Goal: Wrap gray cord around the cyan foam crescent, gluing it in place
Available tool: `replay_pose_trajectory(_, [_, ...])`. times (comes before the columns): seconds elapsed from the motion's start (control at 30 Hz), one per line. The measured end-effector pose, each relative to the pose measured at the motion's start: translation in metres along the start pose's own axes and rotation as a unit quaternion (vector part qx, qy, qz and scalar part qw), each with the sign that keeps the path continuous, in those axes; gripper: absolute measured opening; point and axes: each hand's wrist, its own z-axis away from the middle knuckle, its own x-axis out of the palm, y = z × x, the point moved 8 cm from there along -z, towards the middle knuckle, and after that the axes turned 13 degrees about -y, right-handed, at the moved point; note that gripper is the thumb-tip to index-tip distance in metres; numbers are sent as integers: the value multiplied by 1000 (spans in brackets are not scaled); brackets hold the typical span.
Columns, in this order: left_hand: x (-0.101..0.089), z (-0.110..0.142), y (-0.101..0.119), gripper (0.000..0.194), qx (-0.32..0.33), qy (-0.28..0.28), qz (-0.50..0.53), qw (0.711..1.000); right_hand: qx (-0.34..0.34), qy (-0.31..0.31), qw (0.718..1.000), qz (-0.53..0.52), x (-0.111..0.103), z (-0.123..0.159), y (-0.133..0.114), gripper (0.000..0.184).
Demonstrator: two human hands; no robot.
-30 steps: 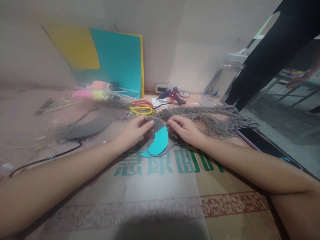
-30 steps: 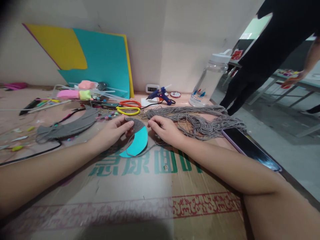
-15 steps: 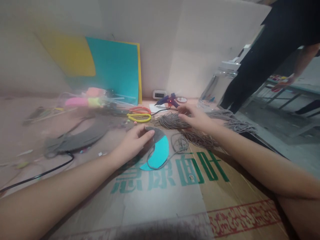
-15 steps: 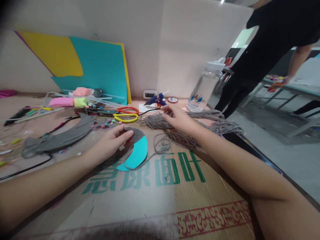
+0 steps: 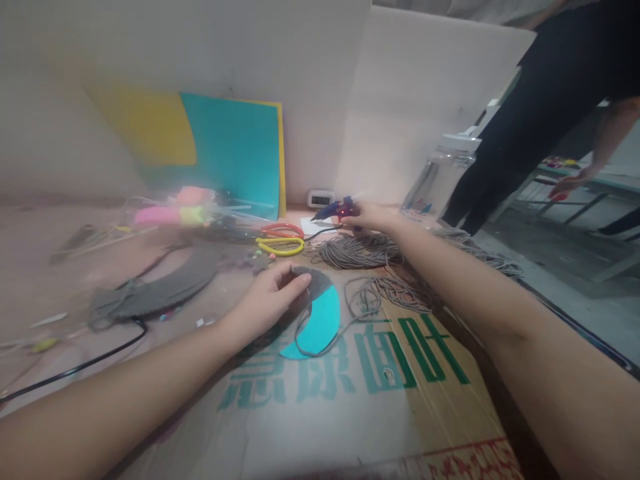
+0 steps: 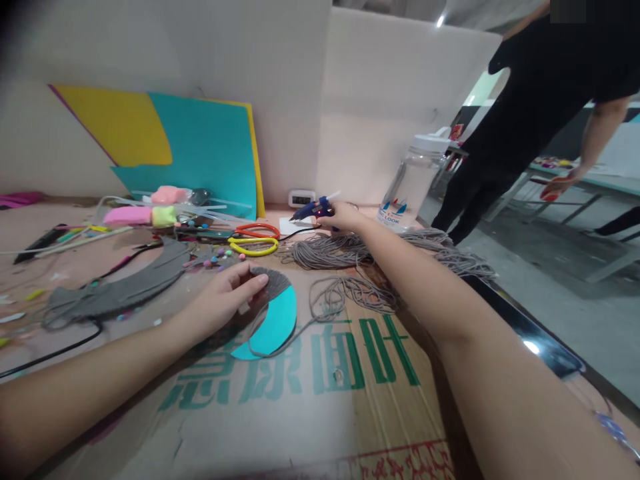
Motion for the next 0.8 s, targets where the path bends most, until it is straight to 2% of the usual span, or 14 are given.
replay_pose_trajectory(0.2, [0,-1,-5,29,5,-5,-5,1000,18,13,999,-34,5,-7,0,24])
replay_pose_trajectory(0.4, [1,1,2,29,3,0,17,1000,6,24,995,-99,-5,13,-14,18])
replay_pose_trajectory(0.53, [1,3,6,26,-8,3,26,1000,-8,43,991,-130,-13,51,-31,24])
replay_pose_trajectory(0.63, [0,3,7,23,-8,9,22,1000,-80,81,978,-176,-18,93,-54,23])
replay_pose_trajectory(0.7, [0,2,7,22,2,12,36,999,-92,91,976,-178,-13,122,-64,20])
replay_pose_trajectory(0.8, [0,2,10,21,22,14,53,998,-121,71,975,-174,4,158,-74,11])
